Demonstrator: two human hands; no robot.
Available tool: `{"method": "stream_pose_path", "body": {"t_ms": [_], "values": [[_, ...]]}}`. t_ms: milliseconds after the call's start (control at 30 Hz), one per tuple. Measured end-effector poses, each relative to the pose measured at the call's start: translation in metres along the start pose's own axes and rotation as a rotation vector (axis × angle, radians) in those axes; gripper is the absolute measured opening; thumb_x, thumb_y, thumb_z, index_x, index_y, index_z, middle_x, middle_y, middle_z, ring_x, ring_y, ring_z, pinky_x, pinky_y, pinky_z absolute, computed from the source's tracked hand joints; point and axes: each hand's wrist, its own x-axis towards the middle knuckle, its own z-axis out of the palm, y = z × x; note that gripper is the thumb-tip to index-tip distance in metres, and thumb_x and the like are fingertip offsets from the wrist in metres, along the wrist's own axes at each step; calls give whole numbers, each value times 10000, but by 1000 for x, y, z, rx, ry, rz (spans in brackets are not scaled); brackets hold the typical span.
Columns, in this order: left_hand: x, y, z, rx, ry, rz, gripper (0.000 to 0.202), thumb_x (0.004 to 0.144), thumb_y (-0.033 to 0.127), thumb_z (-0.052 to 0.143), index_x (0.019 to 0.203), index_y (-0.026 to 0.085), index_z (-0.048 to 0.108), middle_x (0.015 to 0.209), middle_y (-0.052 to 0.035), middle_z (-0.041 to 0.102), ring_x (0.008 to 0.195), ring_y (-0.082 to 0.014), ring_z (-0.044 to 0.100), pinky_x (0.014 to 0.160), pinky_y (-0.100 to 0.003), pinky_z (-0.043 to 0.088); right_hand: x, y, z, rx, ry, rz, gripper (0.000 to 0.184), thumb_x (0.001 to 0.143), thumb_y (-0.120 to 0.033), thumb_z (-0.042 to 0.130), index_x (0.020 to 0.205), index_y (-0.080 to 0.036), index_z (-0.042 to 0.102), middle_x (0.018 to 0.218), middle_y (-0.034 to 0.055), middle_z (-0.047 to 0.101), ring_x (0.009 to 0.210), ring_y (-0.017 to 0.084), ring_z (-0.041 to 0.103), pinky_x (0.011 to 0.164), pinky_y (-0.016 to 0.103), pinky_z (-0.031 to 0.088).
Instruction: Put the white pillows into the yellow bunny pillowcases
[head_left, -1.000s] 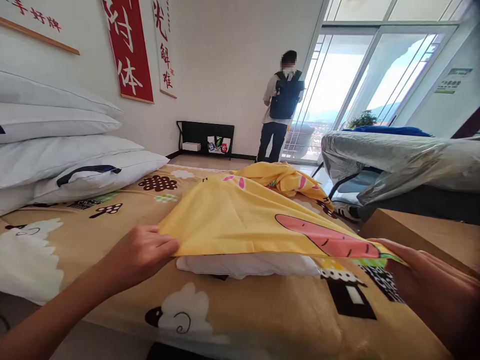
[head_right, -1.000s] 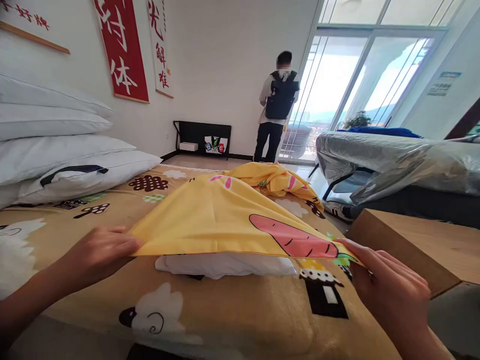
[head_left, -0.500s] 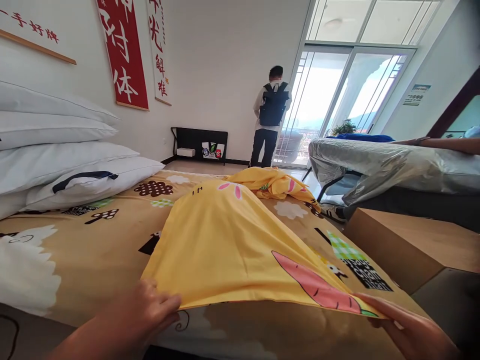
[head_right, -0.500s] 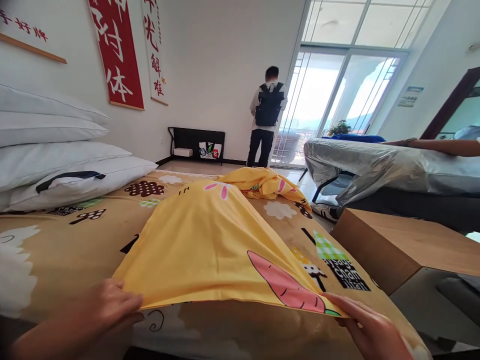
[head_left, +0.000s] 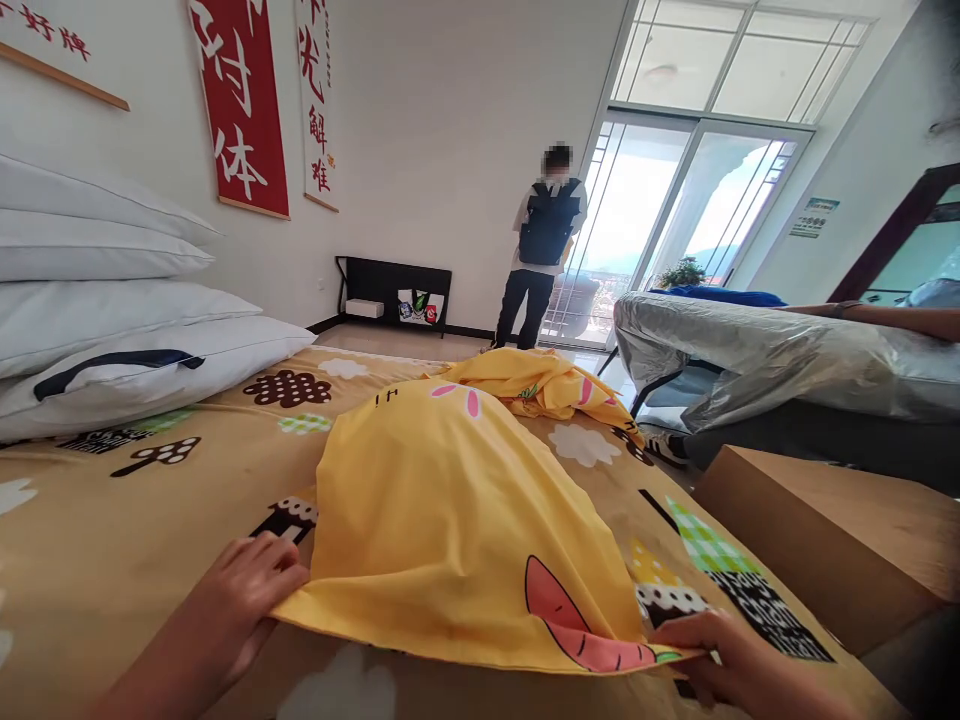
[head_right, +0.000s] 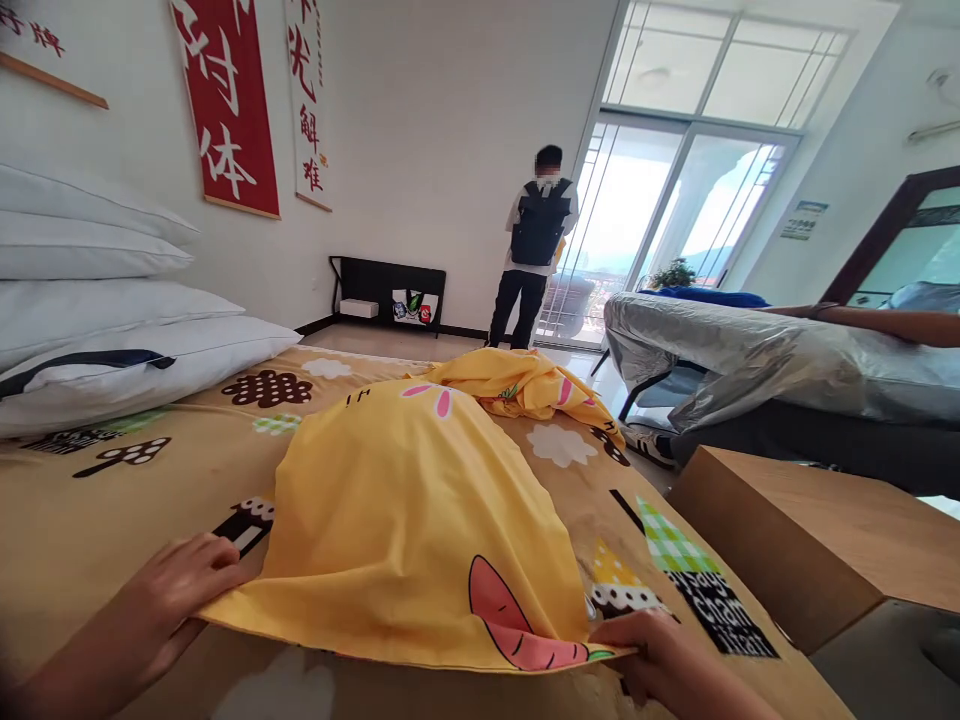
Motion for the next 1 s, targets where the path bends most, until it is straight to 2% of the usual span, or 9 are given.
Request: {"method": "stream_pose_path", "body": {"t_ms": [100,167,300,367,500,567,700,833,1000], "values": [[65,-4,-31,114,187,-15,343,768,67,416,825,254,697,947,-57,657,952,-240,568,847,-374,381,55,-32,-54,-98,-54,5,385,822,-521,518,636,-199,616,443,-1,580,434,146,547,532,236,440],[124,-5,-55,162,264,-64,306,776,90,439,824,248,697,952,-54,656,954,-250,570,897,-439,355,98,-67,-91,-249,99,-17,431,845,-500,502,539,-199,535,442,18,578,447,145,538,574,250,436],[228,-17,-76,225,539,-320,341,921,194,373,1107,135,653,1215,-179,570,1112,-319,532,947,-564,319,170,-132,-128,-374,923,52,376,904,-412,406,929,-164,687,877,137,722,804,264,660,719,351,471],[241,-23,-62,224,673,-218,410,940,176,345,1307,88,506,1388,-245,436,1240,-335,470,970,-557,330,184,-141,-112,-380,1140,-65,524,892,-394,441,1335,-124,512,1158,194,664,1012,320,627,813,431,474],[166,-20,-4,57,736,269,420,870,108,482,1283,183,497,1205,-143,613,1154,-247,557,991,-414,409,159,-106,-33,-694,964,-536,660,925,-266,426,1541,-215,196,1390,150,536,1207,295,541,943,468,440],[107,-18,27,-8,415,455,440,842,61,457,1230,246,552,1100,-69,681,1063,-197,611,988,-338,436,134,-69,5,-916,695,-742,711,885,-72,355,1531,-336,222,1430,51,518,1217,224,551,950,395,447],[21,-35,79,-24,101,141,446,856,192,496,1277,320,566,1217,-37,673,1090,-208,629,938,-296,490,96,21,32,-984,580,-653,723,845,-21,316,1469,-382,369,1426,30,518,1102,182,640,861,330,517],[0,-46,103,-151,-17,2,544,730,447,677,1245,289,604,1276,-85,635,1166,-290,578,970,-377,488,79,77,22,-842,538,-484,466,901,-304,476,1360,-306,558,1382,82,555,1138,271,631,824,359,575],[23,-17,88,-317,3,35,244,868,288,512,1034,262,687,1168,-95,659,1084,-234,587,920,-311,502,77,49,29,-449,422,-351,427,892,-378,521,1314,-390,587,1392,38,557,1133,233,629,898,311,549]]}}
